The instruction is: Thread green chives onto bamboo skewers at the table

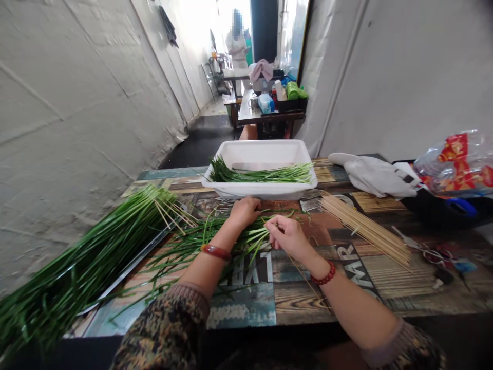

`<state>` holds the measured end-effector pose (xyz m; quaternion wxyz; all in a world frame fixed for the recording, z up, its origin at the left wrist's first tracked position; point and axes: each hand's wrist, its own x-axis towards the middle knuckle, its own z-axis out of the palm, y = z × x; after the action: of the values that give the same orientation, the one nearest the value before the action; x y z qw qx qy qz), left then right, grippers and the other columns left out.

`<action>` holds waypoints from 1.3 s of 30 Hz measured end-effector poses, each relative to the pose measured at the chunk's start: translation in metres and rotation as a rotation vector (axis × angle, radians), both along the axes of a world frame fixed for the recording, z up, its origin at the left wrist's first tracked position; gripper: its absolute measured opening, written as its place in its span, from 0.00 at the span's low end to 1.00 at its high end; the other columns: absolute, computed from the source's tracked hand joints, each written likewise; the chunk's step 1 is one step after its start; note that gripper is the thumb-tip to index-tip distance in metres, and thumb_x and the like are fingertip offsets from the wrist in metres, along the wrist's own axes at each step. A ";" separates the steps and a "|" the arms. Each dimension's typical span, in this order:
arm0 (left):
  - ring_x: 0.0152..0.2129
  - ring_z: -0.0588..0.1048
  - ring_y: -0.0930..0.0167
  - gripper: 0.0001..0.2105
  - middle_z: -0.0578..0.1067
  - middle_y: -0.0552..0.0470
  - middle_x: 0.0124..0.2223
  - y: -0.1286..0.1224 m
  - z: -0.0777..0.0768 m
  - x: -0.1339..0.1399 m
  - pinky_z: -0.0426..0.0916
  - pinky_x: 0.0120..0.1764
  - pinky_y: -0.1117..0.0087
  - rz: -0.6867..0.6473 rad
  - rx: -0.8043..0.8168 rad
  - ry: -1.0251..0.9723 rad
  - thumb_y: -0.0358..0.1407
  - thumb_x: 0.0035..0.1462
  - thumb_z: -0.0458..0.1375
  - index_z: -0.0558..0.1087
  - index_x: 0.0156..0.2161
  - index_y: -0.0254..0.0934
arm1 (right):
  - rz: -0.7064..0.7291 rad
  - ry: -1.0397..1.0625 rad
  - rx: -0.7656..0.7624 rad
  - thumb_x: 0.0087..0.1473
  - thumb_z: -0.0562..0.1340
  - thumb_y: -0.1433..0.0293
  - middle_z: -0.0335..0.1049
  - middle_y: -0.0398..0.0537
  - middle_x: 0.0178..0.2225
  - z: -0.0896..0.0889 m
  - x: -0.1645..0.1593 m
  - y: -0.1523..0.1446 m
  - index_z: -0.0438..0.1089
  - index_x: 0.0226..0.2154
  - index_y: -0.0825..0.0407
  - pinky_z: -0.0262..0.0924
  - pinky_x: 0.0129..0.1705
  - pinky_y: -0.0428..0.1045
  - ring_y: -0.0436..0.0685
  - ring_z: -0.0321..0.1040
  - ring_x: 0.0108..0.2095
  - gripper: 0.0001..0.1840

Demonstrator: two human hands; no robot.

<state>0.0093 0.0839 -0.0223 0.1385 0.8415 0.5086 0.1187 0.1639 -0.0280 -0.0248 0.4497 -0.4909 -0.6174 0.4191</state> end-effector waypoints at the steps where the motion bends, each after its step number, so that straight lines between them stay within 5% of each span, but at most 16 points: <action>1: 0.30 0.73 0.66 0.01 0.76 0.48 0.32 0.003 -0.001 0.000 0.64 0.36 0.69 -0.002 -0.002 -0.008 0.30 0.48 0.60 0.75 0.28 0.37 | -0.001 0.007 -0.002 0.59 0.56 0.62 0.68 0.39 0.17 0.000 0.000 0.000 0.68 0.29 0.53 0.56 0.18 0.41 0.46 0.63 0.14 0.13; 7: 0.23 0.67 0.73 0.05 0.72 0.55 0.24 -0.002 0.010 -0.010 0.61 0.29 0.74 0.032 -0.007 -0.141 0.31 0.51 0.55 0.73 0.29 0.34 | -0.005 0.092 -0.035 0.58 0.57 0.61 0.67 0.39 0.17 0.001 -0.003 -0.001 0.67 0.28 0.53 0.54 0.17 0.40 0.46 0.62 0.13 0.14; 12: 0.21 0.64 0.77 0.07 0.69 0.57 0.24 -0.041 0.028 -0.016 0.60 0.26 0.77 0.047 -0.143 -0.646 0.36 0.52 0.57 0.71 0.31 0.32 | -0.039 0.166 -0.064 0.57 0.57 0.60 0.67 0.39 0.18 0.000 -0.007 -0.003 0.69 0.30 0.54 0.54 0.16 0.41 0.46 0.61 0.14 0.14; 16: 0.20 0.64 0.78 0.11 0.71 0.56 0.25 -0.069 0.031 -0.013 0.59 0.24 0.78 0.140 -0.249 -0.796 0.39 0.53 0.58 0.74 0.35 0.32 | -0.059 0.146 -0.061 0.57 0.56 0.61 0.66 0.39 0.18 0.000 -0.006 -0.005 0.72 0.37 0.54 0.54 0.16 0.41 0.47 0.60 0.14 0.15; 28: 0.25 0.71 0.75 0.08 0.77 0.52 0.29 -0.074 0.013 -0.014 0.67 0.29 0.76 0.132 -0.358 -0.921 0.36 0.52 0.61 0.77 0.34 0.33 | -0.106 -0.030 0.031 0.57 0.58 0.64 0.67 0.40 0.18 -0.005 -0.003 0.000 0.75 0.41 0.53 0.57 0.21 0.43 0.48 0.63 0.18 0.15; 39: 0.31 0.75 0.71 0.07 0.79 0.49 0.33 -0.074 0.009 -0.014 0.69 0.35 0.73 0.066 -0.246 -0.904 0.34 0.55 0.59 0.78 0.34 0.33 | -0.150 -0.034 -0.010 0.57 0.59 0.63 0.68 0.40 0.18 -0.001 -0.005 -0.003 0.76 0.42 0.54 0.56 0.19 0.42 0.47 0.62 0.16 0.16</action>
<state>-0.0044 0.0098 -0.0135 0.4409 0.6661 0.4338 0.4167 0.1588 -0.0313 -0.0259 0.4670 -0.5451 -0.5842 0.3788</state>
